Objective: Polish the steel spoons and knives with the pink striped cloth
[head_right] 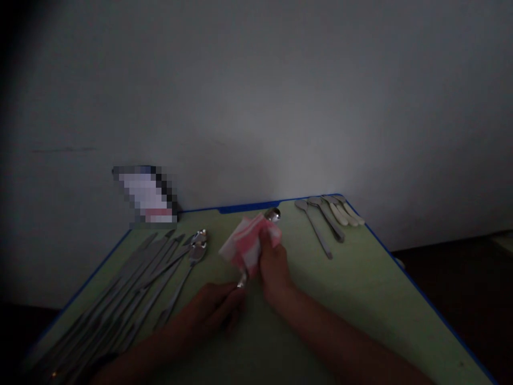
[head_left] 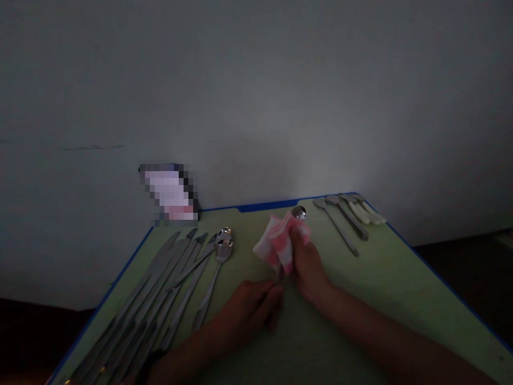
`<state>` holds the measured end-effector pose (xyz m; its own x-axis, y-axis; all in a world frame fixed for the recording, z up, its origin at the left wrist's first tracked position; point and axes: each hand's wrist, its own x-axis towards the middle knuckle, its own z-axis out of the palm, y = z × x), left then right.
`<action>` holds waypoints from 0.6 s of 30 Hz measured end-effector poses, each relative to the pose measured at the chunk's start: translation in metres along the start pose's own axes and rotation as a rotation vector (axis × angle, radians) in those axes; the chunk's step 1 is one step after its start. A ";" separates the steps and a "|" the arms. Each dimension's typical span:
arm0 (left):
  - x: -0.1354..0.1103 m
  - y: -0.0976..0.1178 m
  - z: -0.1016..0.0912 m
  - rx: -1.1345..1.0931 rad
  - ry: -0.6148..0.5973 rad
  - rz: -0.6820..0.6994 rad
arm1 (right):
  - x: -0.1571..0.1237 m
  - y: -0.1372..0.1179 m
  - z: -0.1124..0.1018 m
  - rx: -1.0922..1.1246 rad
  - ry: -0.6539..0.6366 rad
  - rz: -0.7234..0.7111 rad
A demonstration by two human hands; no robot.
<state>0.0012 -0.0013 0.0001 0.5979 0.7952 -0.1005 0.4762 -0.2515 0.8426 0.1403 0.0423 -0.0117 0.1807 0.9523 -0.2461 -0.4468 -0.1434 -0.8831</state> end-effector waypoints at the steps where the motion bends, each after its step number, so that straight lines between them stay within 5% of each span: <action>1: -0.001 0.002 0.000 0.031 -0.021 0.021 | 0.007 -0.003 -0.002 0.052 0.043 -0.009; 10: -0.006 0.004 -0.003 0.033 -0.059 0.013 | 0.043 -0.014 -0.019 -0.052 0.059 -0.300; 18: 0.000 0.007 -0.003 -0.176 0.020 -0.059 | 0.045 -0.008 -0.020 0.066 0.045 -0.188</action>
<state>0.0029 -0.0012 0.0070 0.5586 0.8168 -0.1440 0.3892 -0.1048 0.9152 0.1693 0.0809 -0.0240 0.3049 0.9473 -0.0984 -0.4580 0.0553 -0.8872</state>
